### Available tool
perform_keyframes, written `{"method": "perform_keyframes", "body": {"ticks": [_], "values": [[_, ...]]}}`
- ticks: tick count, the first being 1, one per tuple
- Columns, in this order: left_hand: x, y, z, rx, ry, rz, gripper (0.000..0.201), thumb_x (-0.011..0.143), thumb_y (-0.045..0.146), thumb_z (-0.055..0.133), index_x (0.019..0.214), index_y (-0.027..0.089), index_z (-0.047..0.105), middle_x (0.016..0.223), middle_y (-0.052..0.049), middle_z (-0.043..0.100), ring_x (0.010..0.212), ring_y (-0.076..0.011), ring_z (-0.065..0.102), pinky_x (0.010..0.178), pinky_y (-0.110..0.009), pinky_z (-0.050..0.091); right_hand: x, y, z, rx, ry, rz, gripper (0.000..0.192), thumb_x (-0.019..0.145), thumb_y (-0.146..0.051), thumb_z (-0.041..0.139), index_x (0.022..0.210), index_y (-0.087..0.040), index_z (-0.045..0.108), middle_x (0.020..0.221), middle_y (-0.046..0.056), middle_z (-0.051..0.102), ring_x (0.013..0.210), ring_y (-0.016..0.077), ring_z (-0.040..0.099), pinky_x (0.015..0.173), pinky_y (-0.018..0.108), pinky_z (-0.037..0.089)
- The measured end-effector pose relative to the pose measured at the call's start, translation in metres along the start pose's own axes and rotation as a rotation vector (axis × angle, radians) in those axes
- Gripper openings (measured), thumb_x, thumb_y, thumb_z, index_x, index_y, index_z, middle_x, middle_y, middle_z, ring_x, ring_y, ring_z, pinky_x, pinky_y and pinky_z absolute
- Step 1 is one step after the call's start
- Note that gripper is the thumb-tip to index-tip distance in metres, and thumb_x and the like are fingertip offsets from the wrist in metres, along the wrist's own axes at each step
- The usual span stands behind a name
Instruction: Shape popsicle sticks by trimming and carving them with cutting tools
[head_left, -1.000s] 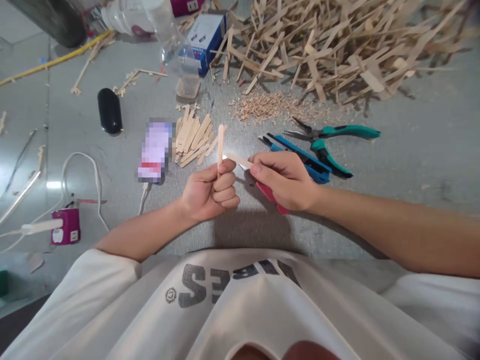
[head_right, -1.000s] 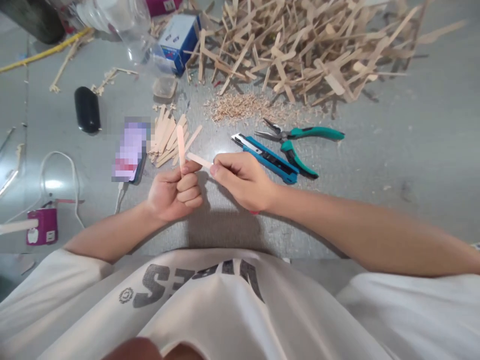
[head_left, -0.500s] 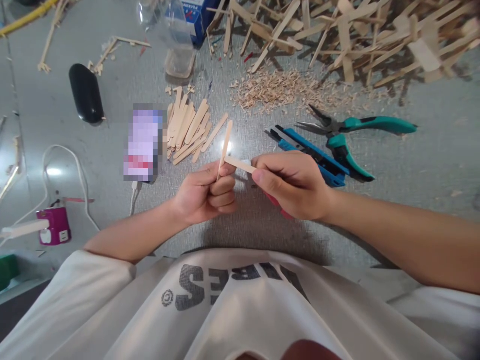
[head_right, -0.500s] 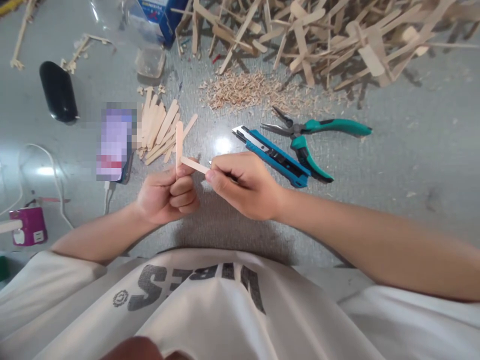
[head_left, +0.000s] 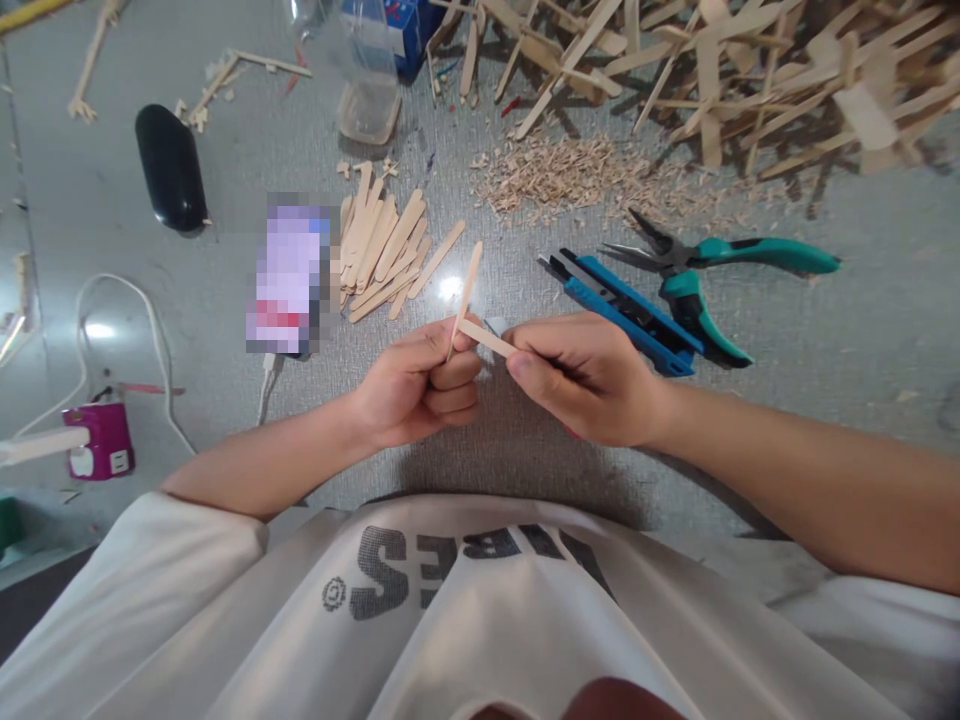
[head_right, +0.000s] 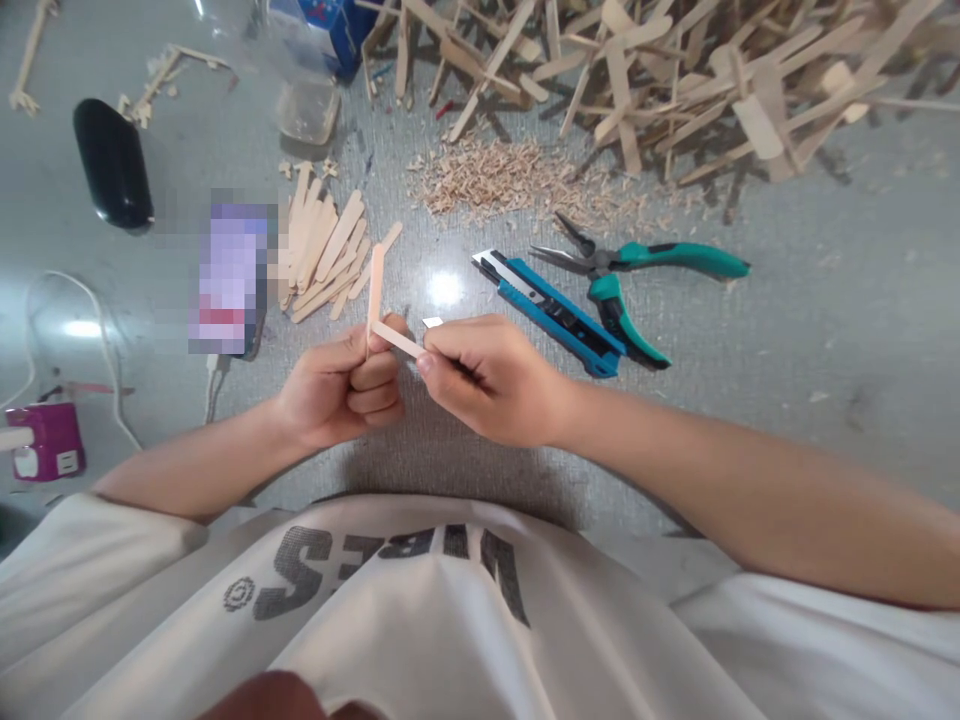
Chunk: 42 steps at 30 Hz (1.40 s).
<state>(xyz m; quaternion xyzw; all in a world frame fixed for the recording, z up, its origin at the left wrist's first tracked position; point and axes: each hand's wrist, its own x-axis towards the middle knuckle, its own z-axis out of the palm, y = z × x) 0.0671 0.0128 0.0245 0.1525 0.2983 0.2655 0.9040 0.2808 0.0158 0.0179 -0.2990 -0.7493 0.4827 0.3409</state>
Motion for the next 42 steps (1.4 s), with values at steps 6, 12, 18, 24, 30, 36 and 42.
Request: {"method": "perform_keyframes", "body": {"ticks": [6,12,18,24,30,36,42], "values": [[0.001,-0.003,0.000,0.031,0.011,0.046,0.026,0.107,0.029,0.056,0.081,0.023,0.052,0.056,0.012,0.017,0.044,-0.0065,0.006,0.042,-0.016,0.026,0.001,-0.005,-0.002,0.008,-0.026,0.147,0.045,0.107,-0.022,0.049,0.066,-0.024,0.031,0.052,-0.007,0.033,0.049,0.0085,0.031,0.050,0.028,0.026],[-0.001,-0.010,0.002,-0.007,0.073,0.050,0.027,0.107,0.032,0.056,0.082,0.023,0.052,0.054,0.012,0.019,0.042,-0.0068,0.008,0.041,-0.016,0.028,-0.004,-0.004,0.010,0.045,0.080,0.123,0.044,0.107,-0.022,0.048,0.070,-0.025,0.025,0.057,-0.007,0.027,0.051,0.0084,0.027,0.050,0.027,0.026],[0.000,-0.003,-0.001,0.024,0.044,0.035,0.027,0.105,0.031,0.059,0.080,0.022,0.055,0.054,0.012,0.018,0.042,-0.0063,0.009,0.041,-0.016,0.027,0.000,-0.003,0.001,0.069,-0.064,0.136,0.043,0.106,-0.019,0.049,0.069,-0.025,0.028,0.055,-0.008,0.029,0.049,0.0075,0.027,0.049,0.026,0.025],[-0.001,-0.005,0.002,0.023,0.064,0.031,0.028,0.105,0.032,0.060,0.080,0.023,0.051,0.054,0.012,0.018,0.043,-0.0061,0.007,0.041,-0.016,0.026,-0.001,-0.004,0.001,0.104,-0.082,0.212,0.043,0.109,-0.024,0.046,0.068,-0.025,0.031,0.055,-0.007,0.034,0.051,0.0081,0.032,0.050,0.026,0.027],[0.000,-0.012,0.003,0.078,0.106,0.144,0.032,0.105,0.036,0.064,0.080,0.022,0.050,0.055,0.011,0.021,0.044,-0.0064,0.011,0.043,-0.018,0.025,-0.001,-0.003,0.005,-0.016,-0.027,0.163,0.042,0.107,-0.025,0.044,0.069,-0.026,0.026,0.055,-0.007,0.027,0.050,0.0093,0.027,0.051,0.028,0.024],[0.011,-0.011,-0.002,0.194,0.460,0.821,0.036,0.107,0.042,0.072,0.086,0.025,0.047,0.055,0.011,0.031,0.045,-0.0065,0.023,0.048,-0.018,0.025,-0.006,0.000,0.011,-0.654,-0.113,0.208,0.036,0.105,-0.034,0.045,0.072,-0.021,0.051,0.068,0.005,0.060,0.058,0.0151,0.042,0.058,0.033,0.021],[0.011,-0.022,-0.001,0.321,0.470,0.843,0.032,0.104,0.042,0.076,0.096,0.027,0.049,0.057,0.010,0.058,0.043,-0.0067,0.037,0.045,-0.020,0.026,-0.012,0.007,0.016,-0.905,-0.139,0.269,0.052,0.109,-0.058,0.050,0.085,-0.016,0.069,0.079,0.010,0.073,0.062,0.0180,0.054,0.059,0.032,0.019]]}}
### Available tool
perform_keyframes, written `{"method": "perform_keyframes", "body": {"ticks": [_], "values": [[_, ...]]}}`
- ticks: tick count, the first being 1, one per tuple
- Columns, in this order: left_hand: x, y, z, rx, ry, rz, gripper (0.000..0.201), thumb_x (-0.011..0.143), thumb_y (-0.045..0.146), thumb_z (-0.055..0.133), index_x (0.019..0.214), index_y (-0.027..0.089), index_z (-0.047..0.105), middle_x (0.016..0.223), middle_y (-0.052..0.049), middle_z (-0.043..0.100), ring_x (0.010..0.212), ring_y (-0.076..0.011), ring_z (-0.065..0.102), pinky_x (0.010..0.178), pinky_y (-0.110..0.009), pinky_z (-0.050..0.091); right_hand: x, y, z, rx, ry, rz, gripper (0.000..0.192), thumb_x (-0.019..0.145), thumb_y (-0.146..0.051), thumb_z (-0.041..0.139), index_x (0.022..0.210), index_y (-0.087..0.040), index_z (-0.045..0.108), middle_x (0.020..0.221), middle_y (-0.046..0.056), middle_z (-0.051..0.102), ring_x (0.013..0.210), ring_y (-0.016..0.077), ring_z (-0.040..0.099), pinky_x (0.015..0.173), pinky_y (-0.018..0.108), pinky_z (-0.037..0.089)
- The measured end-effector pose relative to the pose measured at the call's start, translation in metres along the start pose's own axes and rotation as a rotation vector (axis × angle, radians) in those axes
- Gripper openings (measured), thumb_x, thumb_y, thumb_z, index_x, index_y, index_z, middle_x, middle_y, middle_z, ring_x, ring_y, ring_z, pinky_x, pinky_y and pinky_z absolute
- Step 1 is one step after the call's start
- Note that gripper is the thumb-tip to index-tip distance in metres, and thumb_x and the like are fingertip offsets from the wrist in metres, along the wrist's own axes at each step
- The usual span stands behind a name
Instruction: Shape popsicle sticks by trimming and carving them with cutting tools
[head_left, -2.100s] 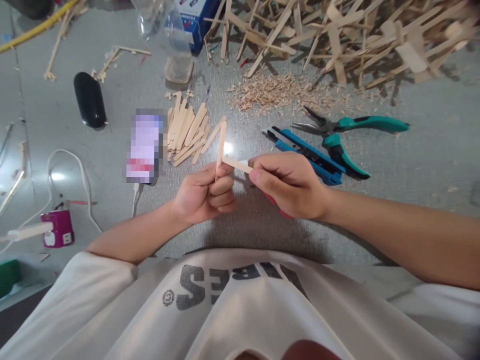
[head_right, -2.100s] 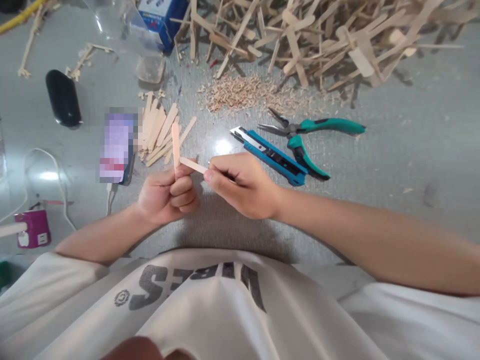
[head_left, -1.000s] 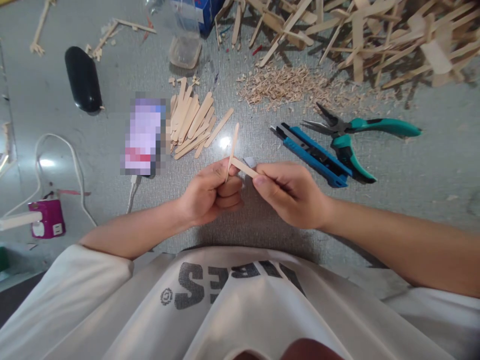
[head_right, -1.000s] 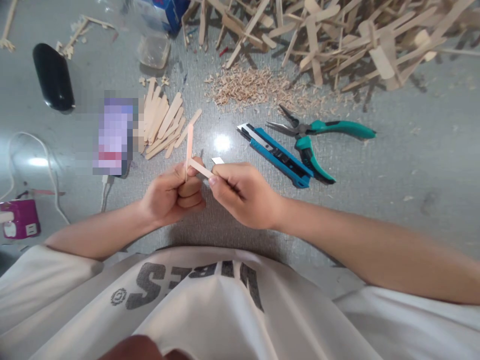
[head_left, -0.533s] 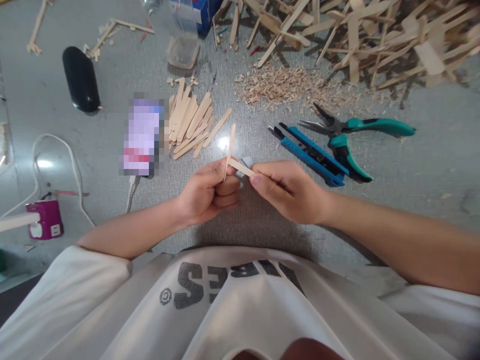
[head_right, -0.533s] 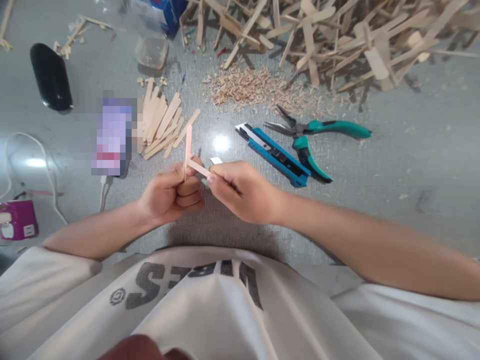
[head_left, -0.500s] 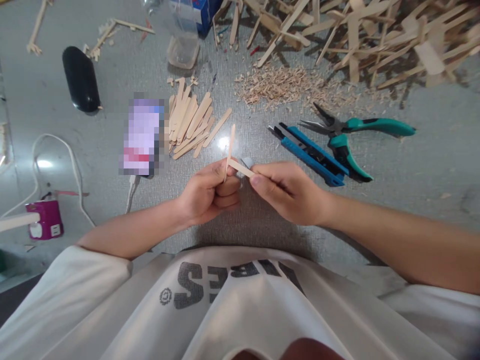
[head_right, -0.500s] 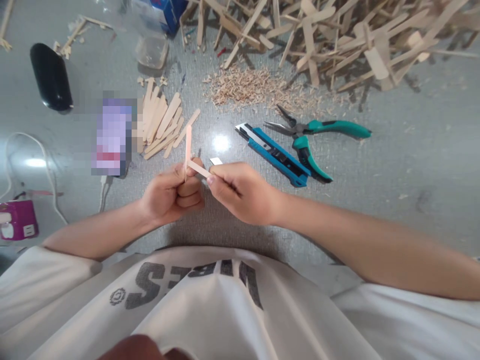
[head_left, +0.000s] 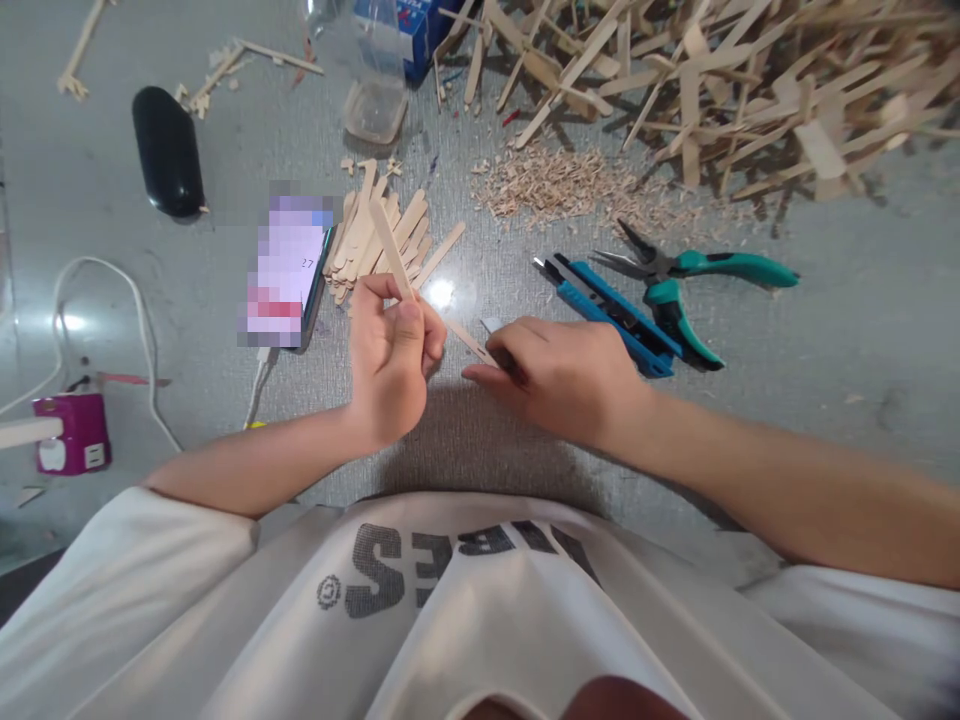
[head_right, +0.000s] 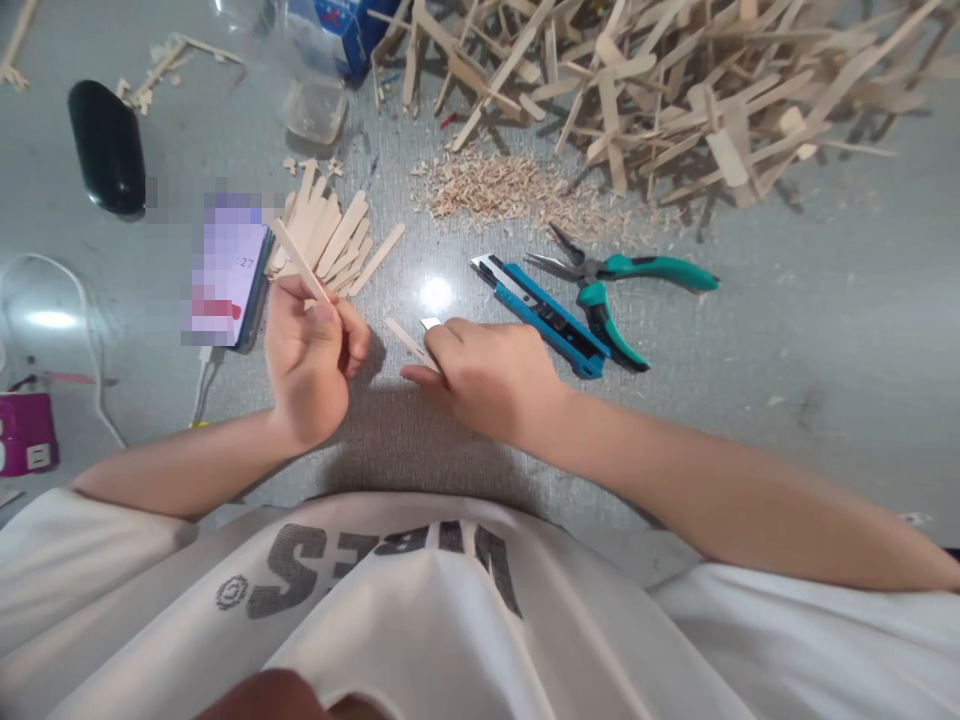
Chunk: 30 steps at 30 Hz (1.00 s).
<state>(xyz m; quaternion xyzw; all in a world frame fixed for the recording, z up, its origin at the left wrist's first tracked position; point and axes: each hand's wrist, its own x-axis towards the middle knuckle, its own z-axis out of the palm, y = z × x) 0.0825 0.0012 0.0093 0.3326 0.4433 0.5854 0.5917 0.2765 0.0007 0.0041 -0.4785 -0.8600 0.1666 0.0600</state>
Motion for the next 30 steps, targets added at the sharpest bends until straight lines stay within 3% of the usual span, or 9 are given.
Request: {"method": "perform_keyframes", "body": {"ticks": [5,9,13,17,22,26,30], "values": [[-0.005,-0.002,-0.001,0.046,-0.033,-0.051,0.035,0.104,0.044,0.075,0.098,0.026,0.045,0.063,0.009,0.069,0.038,-0.0049,0.039,0.043,-0.020,0.027,0.009,-0.002,-0.020,-0.066,0.006,0.119,0.047,0.107,-0.058,0.054,0.091,-0.017,0.071,0.091,0.013,0.076,0.073,0.0225,0.063,0.059,0.033,0.021],[-0.003,-0.005,-0.002,0.095,-0.062,0.007,0.039,0.105,0.049,0.072,0.099,0.026,0.042,0.067,0.009,0.074,0.036,-0.0039,0.040,0.043,-0.018,0.032,0.009,-0.019,-0.047,-0.248,-0.258,0.262,0.038,0.099,-0.052,0.071,0.105,-0.014,0.072,0.102,0.018,0.076,0.084,0.0294,0.070,0.056,0.032,0.016],[0.000,-0.013,-0.006,0.116,-0.110,0.096,0.040,0.105,0.054,0.071,0.102,0.026,0.043,0.070,0.007,0.078,0.034,-0.0035,0.039,0.039,-0.018,0.030,0.001,-0.027,-0.064,-0.276,-0.408,0.252,0.028,0.105,-0.031,0.060,0.122,-0.011,0.069,0.112,0.020,0.075,0.090,0.0314,0.072,0.059,0.032,0.023],[0.003,-0.019,-0.010,0.137,-0.114,0.142,0.039,0.107,0.055,0.069,0.102,0.026,0.043,0.070,0.008,0.077,0.033,-0.0033,0.041,0.037,-0.019,0.028,-0.004,-0.019,-0.066,-0.199,-0.415,0.190,0.020,0.104,-0.018,0.053,0.117,-0.012,0.068,0.107,0.016,0.075,0.084,0.0282,0.072,0.064,0.034,0.031],[0.001,-0.019,-0.010,0.158,-0.124,0.158,0.037,0.107,0.054,0.068,0.102,0.025,0.045,0.070,0.008,0.078,0.034,-0.0034,0.040,0.038,-0.020,0.029,-0.002,-0.019,-0.061,-0.082,-0.480,0.175,0.022,0.092,-0.002,0.055,0.106,-0.015,0.065,0.100,0.012,0.075,0.084,0.0264,0.072,0.067,0.035,0.033],[0.000,-0.019,-0.010,0.126,-0.160,0.167,0.034,0.108,0.051,0.069,0.102,0.026,0.046,0.071,0.007,0.077,0.035,-0.0039,0.040,0.037,-0.020,0.029,0.000,-0.021,-0.059,-0.032,-0.443,0.174,0.016,0.100,-0.011,0.052,0.110,-0.015,0.063,0.097,0.013,0.077,0.081,0.0273,0.072,0.067,0.035,0.033],[0.001,-0.019,-0.012,0.104,-0.177,0.149,0.035,0.106,0.050,0.071,0.101,0.026,0.047,0.067,0.009,0.074,0.036,-0.0047,0.042,0.037,-0.020,0.030,-0.002,-0.014,-0.053,0.098,-0.339,0.185,0.020,0.097,-0.017,0.059,0.117,-0.017,0.059,0.090,0.009,0.076,0.075,0.0257,0.069,0.065,0.033,0.034]]}}
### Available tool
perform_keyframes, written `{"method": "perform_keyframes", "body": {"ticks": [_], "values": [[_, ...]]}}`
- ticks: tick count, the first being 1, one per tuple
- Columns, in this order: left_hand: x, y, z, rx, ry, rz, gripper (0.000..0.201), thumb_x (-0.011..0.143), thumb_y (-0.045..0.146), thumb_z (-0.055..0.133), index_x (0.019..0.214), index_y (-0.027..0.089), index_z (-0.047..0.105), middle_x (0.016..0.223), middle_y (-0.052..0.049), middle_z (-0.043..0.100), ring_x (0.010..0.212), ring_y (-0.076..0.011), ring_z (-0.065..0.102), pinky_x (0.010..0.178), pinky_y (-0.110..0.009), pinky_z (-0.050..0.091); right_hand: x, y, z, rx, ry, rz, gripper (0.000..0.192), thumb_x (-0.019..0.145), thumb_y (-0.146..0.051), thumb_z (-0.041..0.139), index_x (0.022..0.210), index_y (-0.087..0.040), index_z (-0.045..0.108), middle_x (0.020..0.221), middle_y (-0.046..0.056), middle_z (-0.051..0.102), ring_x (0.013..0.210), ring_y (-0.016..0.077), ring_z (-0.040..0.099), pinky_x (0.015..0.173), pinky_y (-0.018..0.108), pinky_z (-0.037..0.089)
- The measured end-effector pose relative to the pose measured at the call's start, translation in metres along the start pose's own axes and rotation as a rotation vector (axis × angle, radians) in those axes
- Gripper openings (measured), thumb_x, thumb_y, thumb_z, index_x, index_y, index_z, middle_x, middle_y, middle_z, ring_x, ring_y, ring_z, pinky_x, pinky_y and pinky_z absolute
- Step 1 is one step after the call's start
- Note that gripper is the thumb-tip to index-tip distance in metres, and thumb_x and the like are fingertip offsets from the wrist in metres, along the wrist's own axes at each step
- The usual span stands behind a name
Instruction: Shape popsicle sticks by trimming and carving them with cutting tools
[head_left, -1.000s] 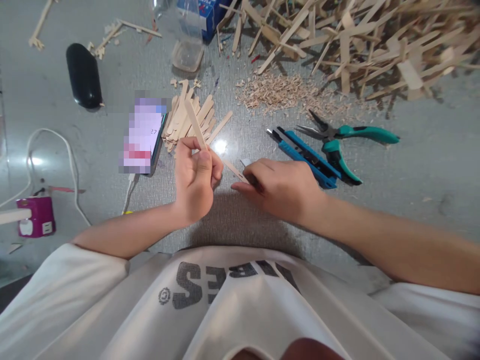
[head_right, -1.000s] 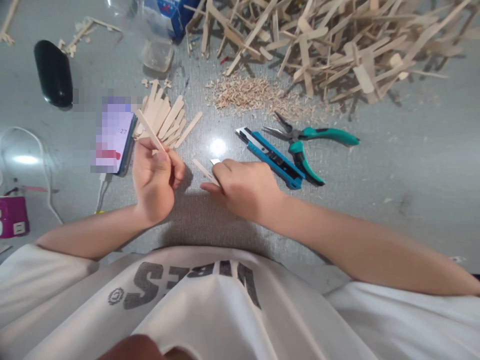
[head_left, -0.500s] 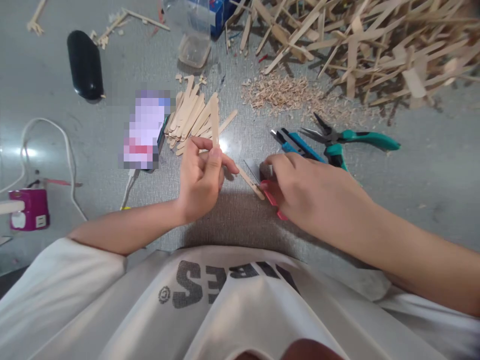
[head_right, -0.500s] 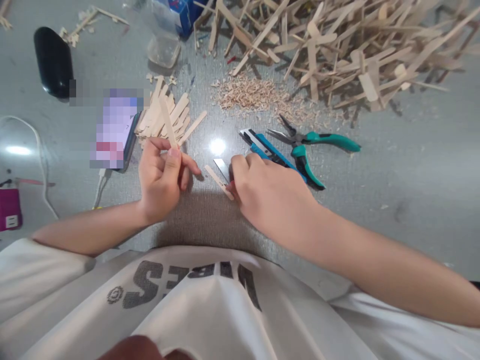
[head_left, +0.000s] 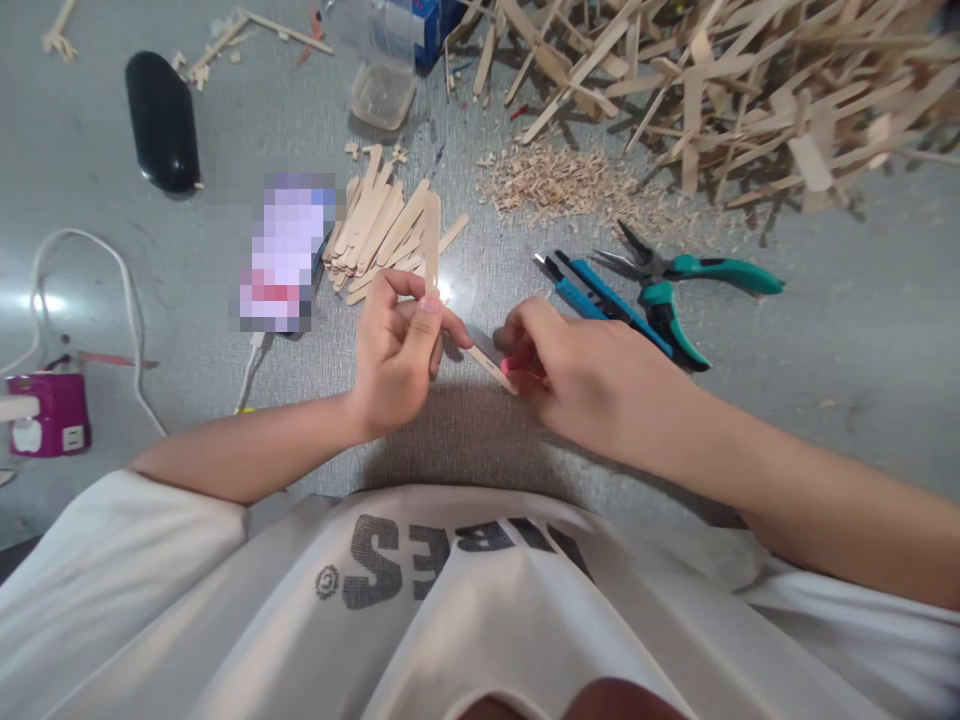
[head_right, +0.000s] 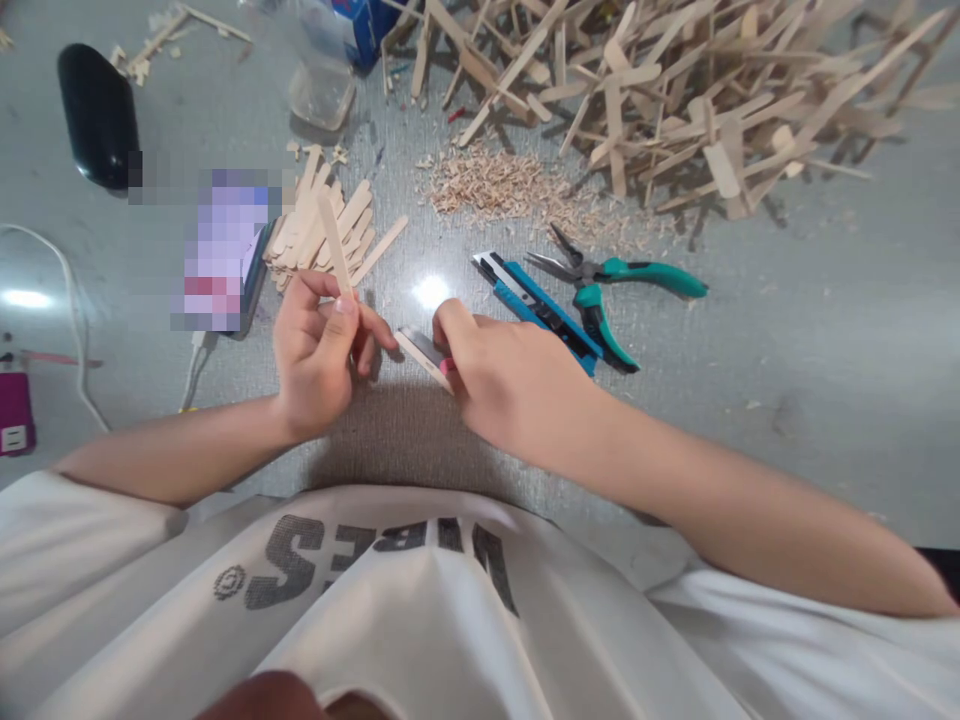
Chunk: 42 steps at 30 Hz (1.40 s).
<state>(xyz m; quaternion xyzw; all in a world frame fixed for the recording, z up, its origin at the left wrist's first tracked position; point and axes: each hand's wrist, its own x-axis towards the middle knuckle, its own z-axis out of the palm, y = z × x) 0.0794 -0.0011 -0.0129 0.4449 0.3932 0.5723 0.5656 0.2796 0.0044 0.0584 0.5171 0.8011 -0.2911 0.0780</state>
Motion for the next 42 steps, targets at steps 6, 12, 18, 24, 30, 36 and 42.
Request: {"method": "perform_keyframes", "body": {"ticks": [6,12,18,24,30,36,42], "values": [[-0.001,0.001,0.000,-0.001,0.006,0.013,0.034,0.106,0.050,0.071,0.101,0.026,0.048,0.065,0.010,0.072,0.036,-0.0049,0.043,0.038,-0.021,0.031,0.010,0.012,0.001,0.307,0.062,-0.004,0.027,0.090,-0.017,0.065,0.114,-0.020,0.056,0.083,0.002,0.073,0.072,0.0218,0.069,0.068,0.032,0.044],[-0.002,-0.002,0.000,0.008,0.011,0.042,0.031,0.107,0.049,0.070,0.102,0.025,0.051,0.071,0.007,0.078,0.036,-0.0055,0.044,0.039,-0.022,0.034,0.012,0.015,-0.014,0.200,0.114,0.027,0.013,0.087,-0.018,0.066,0.100,-0.020,0.067,0.081,0.004,0.074,0.074,0.0227,0.068,0.069,0.033,0.042],[-0.003,-0.002,0.000,-0.005,-0.002,0.039,0.029,0.108,0.047,0.070,0.101,0.025,0.051,0.069,0.007,0.077,0.037,-0.0050,0.044,0.041,-0.021,0.035,0.016,0.019,-0.008,0.070,0.052,-0.009,0.011,0.092,-0.024,0.063,0.099,-0.021,0.071,0.081,0.005,0.075,0.075,0.0245,0.068,0.071,0.034,0.042],[-0.002,-0.003,-0.001,0.020,0.003,0.003,0.034,0.105,0.051,0.072,0.100,0.024,0.052,0.069,0.007,0.076,0.036,-0.0045,0.045,0.039,-0.021,0.034,0.016,0.015,-0.015,-0.245,0.235,0.207,0.028,0.100,-0.032,0.059,0.122,-0.020,0.071,0.118,0.016,0.078,0.101,0.0342,0.074,0.078,0.041,0.050],[-0.002,0.001,0.000,0.057,-0.020,-0.017,0.036,0.106,0.053,0.071,0.100,0.024,0.051,0.068,0.006,0.075,0.036,-0.0038,0.044,0.038,-0.019,0.033,0.011,0.020,-0.025,-0.218,0.245,0.366,0.026,0.097,-0.032,0.072,0.118,-0.017,0.068,0.115,0.021,0.073,0.099,0.0392,0.073,0.082,0.045,0.050],[-0.003,0.004,0.003,0.110,0.025,-0.069,0.043,0.102,0.061,0.072,0.097,0.025,0.051,0.065,0.006,0.073,0.033,-0.0038,0.041,0.035,-0.019,0.030,0.017,0.030,-0.024,-0.173,0.286,0.323,0.036,0.095,-0.033,0.071,0.127,-0.016,0.064,0.109,0.021,0.077,0.089,0.0335,0.069,0.074,0.042,0.042],[-0.001,0.006,0.003,0.129,0.041,-0.064,0.043,0.101,0.059,0.075,0.095,0.023,0.053,0.063,0.006,0.074,0.033,-0.0038,0.043,0.036,-0.018,0.032,0.024,0.031,-0.029,-0.037,0.194,0.222,0.015,0.095,-0.030,0.067,0.102,-0.018,0.062,0.108,0.020,0.074,0.099,0.0320,0.066,0.081,0.043,0.042]]}}
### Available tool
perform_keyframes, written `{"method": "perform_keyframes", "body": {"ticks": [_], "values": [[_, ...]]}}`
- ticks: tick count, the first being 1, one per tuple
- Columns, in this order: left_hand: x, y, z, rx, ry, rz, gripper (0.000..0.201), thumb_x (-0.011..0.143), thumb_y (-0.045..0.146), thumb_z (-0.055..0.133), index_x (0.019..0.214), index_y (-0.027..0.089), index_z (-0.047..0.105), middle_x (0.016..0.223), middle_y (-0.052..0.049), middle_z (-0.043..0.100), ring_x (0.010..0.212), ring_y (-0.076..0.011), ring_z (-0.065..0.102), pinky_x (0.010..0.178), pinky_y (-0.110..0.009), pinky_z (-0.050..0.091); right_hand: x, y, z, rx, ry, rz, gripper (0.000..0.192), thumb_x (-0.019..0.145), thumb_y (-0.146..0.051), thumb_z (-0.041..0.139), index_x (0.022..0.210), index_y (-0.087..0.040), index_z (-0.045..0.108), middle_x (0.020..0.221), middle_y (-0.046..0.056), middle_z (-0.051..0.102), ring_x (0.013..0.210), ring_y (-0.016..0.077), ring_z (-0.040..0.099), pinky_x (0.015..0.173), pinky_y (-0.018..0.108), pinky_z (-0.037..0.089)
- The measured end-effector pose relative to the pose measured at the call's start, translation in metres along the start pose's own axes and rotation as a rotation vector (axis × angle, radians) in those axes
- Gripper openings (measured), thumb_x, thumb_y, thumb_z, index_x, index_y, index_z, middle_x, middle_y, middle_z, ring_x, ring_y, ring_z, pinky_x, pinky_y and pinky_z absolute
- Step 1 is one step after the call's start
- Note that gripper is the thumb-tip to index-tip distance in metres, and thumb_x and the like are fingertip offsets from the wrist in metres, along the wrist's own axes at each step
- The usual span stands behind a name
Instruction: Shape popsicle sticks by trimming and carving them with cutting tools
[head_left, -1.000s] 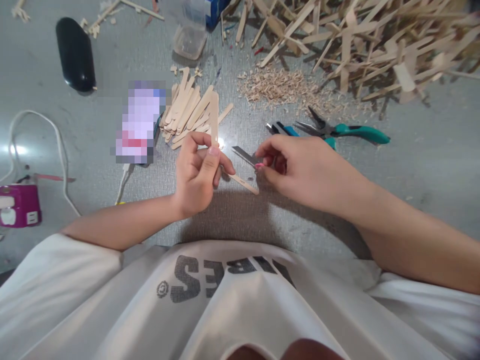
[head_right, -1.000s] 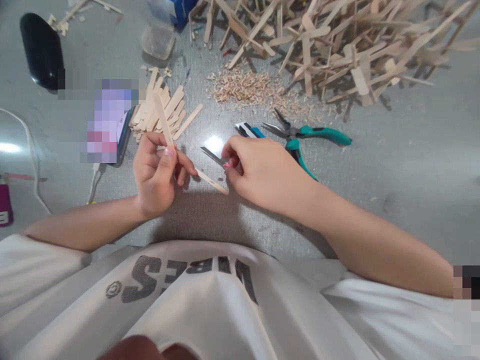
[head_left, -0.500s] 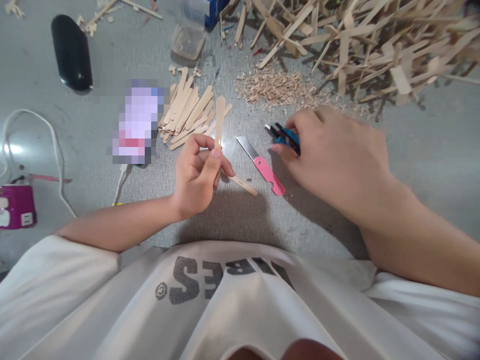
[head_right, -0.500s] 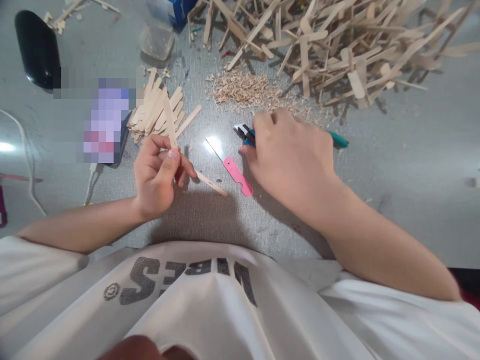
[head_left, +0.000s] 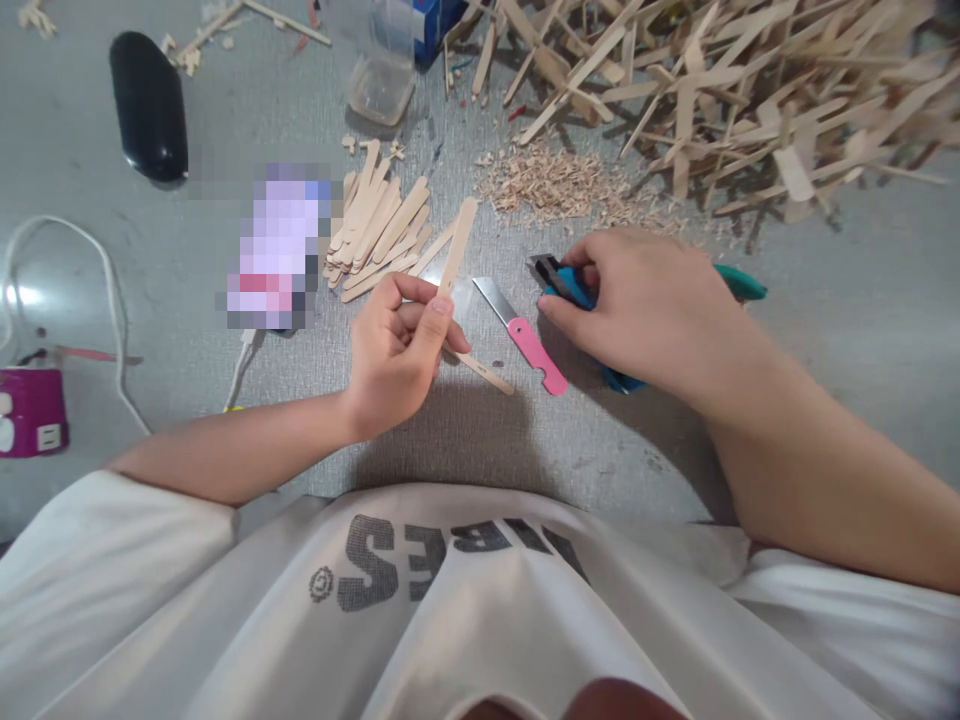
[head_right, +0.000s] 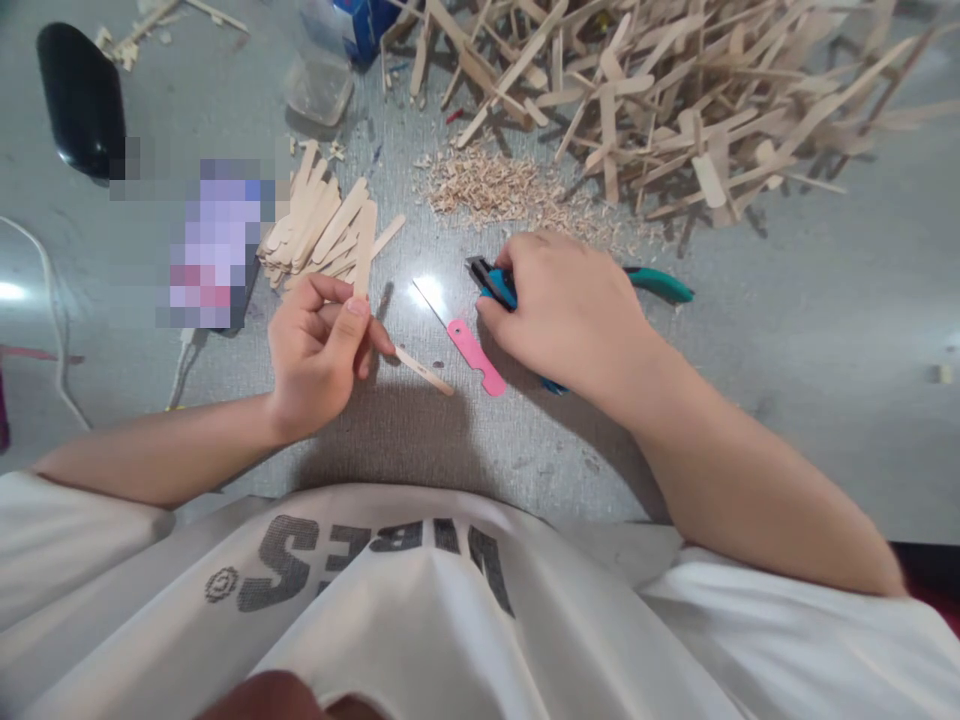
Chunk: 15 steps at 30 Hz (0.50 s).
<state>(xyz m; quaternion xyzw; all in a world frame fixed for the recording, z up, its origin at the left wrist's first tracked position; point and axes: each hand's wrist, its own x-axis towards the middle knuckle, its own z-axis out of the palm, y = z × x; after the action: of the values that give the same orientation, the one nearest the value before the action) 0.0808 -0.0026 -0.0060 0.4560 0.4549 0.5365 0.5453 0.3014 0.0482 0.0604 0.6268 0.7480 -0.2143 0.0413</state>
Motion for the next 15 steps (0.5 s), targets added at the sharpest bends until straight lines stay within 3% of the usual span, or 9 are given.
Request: {"method": "perform_keyframes", "body": {"ticks": [2,6,10,12,15], "values": [[0.001,0.001,0.000,0.012,0.006,-0.004,0.043,0.100,0.059,0.076,0.094,0.023,0.054,0.062,0.006,0.073,0.033,-0.0042,0.043,0.036,-0.019,0.033,-0.001,0.000,-0.002,0.096,0.021,-0.006,0.011,0.098,-0.029,0.061,0.095,-0.022,0.054,0.094,0.013,0.069,0.087,0.0255,0.061,0.081,0.042,0.042],[0.002,0.004,0.000,0.045,0.020,-0.023,0.044,0.099,0.061,0.077,0.092,0.023,0.056,0.061,0.004,0.072,0.034,-0.0050,0.043,0.036,-0.020,0.034,-0.007,-0.001,0.001,0.420,0.107,-0.050,0.013,0.101,-0.026,0.056,0.094,-0.026,0.045,0.084,0.004,0.060,0.076,0.0196,0.055,0.074,0.037,0.042],[0.002,0.006,-0.001,0.099,0.004,-0.061,0.044,0.097,0.061,0.078,0.090,0.022,0.060,0.059,0.004,0.070,0.036,-0.0065,0.048,0.037,-0.020,0.034,-0.013,-0.007,0.017,0.938,-0.099,-0.044,0.017,0.099,-0.037,0.062,0.092,-0.027,0.051,0.065,-0.003,0.052,0.057,0.0171,0.048,0.056,0.032,0.036],[0.003,0.007,-0.002,0.124,-0.006,-0.079,0.043,0.097,0.060,0.078,0.089,0.021,0.061,0.059,0.003,0.070,0.038,-0.0072,0.051,0.038,-0.020,0.036,-0.015,-0.011,0.027,1.059,-0.191,-0.103,0.026,0.099,-0.044,0.066,0.086,-0.025,0.056,0.065,-0.002,0.055,0.057,0.0158,0.049,0.055,0.031,0.037],[0.003,0.007,-0.003,0.128,-0.029,-0.107,0.044,0.100,0.061,0.074,0.090,0.021,0.060,0.061,0.003,0.070,0.038,-0.0066,0.049,0.038,-0.021,0.036,-0.017,-0.012,0.035,1.151,-0.189,-0.221,0.042,0.102,-0.056,0.068,0.078,-0.023,0.057,0.067,-0.001,0.055,0.063,0.0158,0.054,0.058,0.031,0.041]]}}
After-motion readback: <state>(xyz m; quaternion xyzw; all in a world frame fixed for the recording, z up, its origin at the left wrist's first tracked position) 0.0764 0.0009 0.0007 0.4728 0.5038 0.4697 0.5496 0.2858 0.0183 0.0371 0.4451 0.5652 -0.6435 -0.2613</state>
